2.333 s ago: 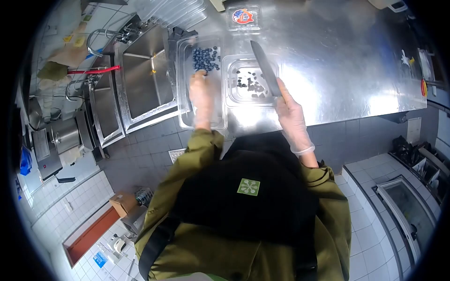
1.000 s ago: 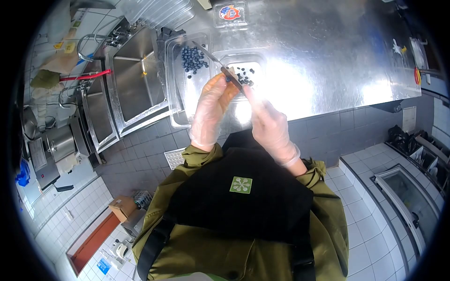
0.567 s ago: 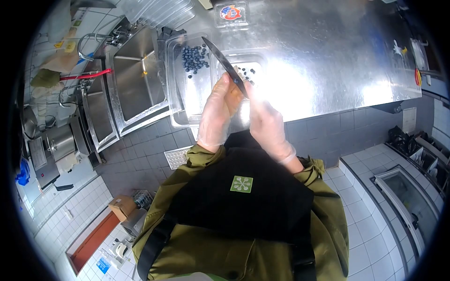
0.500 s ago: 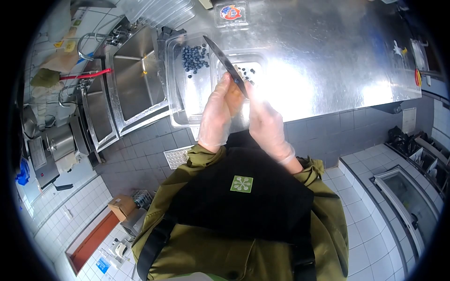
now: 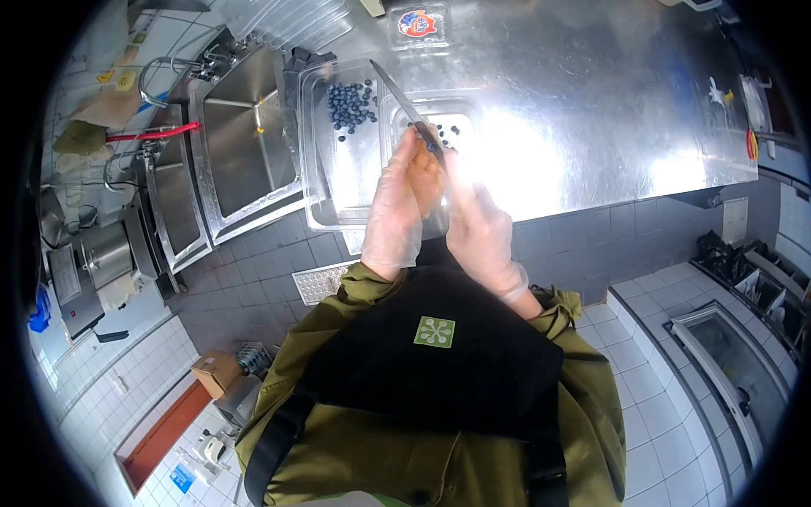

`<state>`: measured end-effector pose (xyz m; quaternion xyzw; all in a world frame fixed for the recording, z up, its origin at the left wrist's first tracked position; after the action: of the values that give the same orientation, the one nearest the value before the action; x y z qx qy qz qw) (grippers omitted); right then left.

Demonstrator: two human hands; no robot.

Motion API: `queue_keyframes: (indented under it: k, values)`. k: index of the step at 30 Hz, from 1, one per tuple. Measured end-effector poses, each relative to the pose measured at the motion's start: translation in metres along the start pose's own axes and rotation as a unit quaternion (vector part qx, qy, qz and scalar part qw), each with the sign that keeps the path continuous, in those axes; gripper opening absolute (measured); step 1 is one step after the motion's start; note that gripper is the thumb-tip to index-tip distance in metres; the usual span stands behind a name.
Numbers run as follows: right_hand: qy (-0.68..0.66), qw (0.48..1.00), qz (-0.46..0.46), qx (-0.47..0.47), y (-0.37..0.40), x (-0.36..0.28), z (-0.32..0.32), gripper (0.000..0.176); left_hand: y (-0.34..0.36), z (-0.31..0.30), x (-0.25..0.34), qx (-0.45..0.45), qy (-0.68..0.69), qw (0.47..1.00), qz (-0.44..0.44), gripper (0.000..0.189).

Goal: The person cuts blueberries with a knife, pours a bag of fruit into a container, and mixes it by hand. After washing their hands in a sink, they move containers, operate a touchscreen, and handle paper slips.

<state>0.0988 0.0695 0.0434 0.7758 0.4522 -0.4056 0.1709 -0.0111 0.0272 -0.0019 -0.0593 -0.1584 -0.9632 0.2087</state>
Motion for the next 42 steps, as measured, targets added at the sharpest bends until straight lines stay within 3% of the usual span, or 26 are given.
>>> queue_keyframes:
  k: [7,12,16,18,21,27,34,37,42]
  values:
    - [0.023,1.0,0.019,-0.009,0.001,0.002,0.003,0.055,0.002,-0.003,-0.002,0.0,-0.035,0.999,-0.012,0.025]
    - [-0.038,0.999,0.035,-0.014,0.0,0.009,0.006,0.054,0.002,0.002,-0.002,-0.031,-0.064,0.997,-0.012,0.029]
    - [-0.082,0.99,0.104,-0.052,0.001,0.015,0.006,0.056,0.004,0.009,-0.002,-0.005,-0.183,0.983,0.032,0.024]
    - [-0.104,0.989,0.093,-0.048,0.0,0.015,0.006,0.058,0.003,0.003,-0.003,0.018,-0.278,0.959,0.056,0.023]
    - [-0.113,0.991,0.07,-0.034,0.001,0.017,0.009,0.059,0.003,0.001,-0.004,0.039,-0.289,0.951,0.099,0.017]
    - [-0.108,0.991,0.064,-0.039,0.001,0.015,0.008,0.058,0.003,-0.002,-0.005,0.083,-0.206,0.971,0.089,0.017]
    - [-0.035,0.999,0.024,-0.02,0.001,0.01,0.007,0.057,0.003,-0.006,-0.006,0.06,-0.197,0.975,0.085,0.018]
    - [-0.013,0.997,0.06,-0.045,0.002,0.007,0.006,0.056,0.003,-0.007,-0.007,0.054,-0.221,0.971,0.072,0.019]
    - [-0.065,0.994,0.064,-0.054,-0.001,0.017,0.009,0.054,0.004,-0.007,-0.004,0.013,-0.254,0.967,0.03,0.028]
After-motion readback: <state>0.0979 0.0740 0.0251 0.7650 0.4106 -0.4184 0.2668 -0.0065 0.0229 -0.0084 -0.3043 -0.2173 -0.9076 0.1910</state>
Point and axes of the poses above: each hand's wrist, its own y-axis away from the middle knuckle, its own z-axis out of the palm, x = y × z, the point moved 3 cm from there along -y, towards the middle knuckle, and after that the axes turned 11 degrees about -x, right-handed, at the moved point
